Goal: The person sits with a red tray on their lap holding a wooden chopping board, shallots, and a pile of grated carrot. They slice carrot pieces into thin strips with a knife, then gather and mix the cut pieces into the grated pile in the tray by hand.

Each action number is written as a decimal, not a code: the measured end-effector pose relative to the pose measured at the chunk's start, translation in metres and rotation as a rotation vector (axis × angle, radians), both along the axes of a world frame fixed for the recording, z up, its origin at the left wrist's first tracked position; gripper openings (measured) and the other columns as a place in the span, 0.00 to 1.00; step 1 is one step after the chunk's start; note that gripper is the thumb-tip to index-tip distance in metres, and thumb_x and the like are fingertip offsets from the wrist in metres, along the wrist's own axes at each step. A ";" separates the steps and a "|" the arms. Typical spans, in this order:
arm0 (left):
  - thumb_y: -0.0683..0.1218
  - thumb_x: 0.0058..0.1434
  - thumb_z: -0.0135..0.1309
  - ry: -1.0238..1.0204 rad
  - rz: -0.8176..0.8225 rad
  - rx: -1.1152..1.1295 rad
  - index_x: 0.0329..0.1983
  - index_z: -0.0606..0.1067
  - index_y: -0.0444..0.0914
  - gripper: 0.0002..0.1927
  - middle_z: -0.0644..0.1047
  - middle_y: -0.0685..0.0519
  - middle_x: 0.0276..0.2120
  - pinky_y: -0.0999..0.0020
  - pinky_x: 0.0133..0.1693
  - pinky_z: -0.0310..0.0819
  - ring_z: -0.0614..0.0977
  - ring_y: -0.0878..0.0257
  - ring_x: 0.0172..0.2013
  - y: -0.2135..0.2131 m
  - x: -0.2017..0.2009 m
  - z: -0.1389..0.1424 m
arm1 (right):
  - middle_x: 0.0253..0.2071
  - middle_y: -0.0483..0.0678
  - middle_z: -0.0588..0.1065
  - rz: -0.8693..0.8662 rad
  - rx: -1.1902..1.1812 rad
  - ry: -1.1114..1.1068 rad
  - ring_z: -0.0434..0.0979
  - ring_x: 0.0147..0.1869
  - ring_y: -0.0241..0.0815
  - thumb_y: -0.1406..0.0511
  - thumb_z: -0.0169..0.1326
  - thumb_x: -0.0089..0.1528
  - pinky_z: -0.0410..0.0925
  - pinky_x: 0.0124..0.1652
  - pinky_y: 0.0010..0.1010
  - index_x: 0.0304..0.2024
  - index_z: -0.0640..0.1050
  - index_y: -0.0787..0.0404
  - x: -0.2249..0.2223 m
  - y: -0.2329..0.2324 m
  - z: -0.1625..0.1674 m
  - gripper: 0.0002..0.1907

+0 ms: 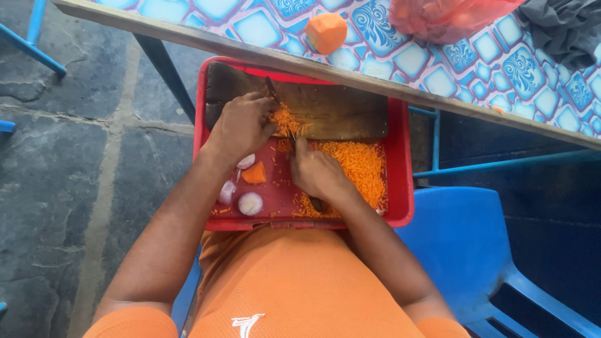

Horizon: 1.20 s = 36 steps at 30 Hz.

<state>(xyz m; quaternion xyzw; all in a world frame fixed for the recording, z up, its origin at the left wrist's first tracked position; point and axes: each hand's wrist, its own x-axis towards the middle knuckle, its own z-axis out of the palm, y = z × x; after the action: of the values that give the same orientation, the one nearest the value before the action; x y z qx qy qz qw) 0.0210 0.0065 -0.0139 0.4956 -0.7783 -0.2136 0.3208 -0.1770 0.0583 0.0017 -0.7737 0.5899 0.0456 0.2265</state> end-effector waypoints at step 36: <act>0.53 0.70 0.45 -0.307 0.072 -0.082 0.67 0.66 0.28 0.29 0.68 0.35 0.66 0.45 0.68 0.50 0.63 0.43 0.69 -0.002 -0.028 -0.002 | 0.21 0.58 0.78 -0.264 0.174 -0.161 0.83 0.30 0.61 0.53 0.46 0.67 0.71 0.35 0.53 0.68 0.59 0.53 -0.055 0.047 0.065 0.29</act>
<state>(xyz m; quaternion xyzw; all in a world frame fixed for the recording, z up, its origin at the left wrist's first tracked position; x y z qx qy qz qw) -0.0067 0.0043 -0.0158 0.5363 -0.8082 -0.0916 0.2253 -0.2323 0.1057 0.0668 -0.6682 0.6600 0.0042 0.3433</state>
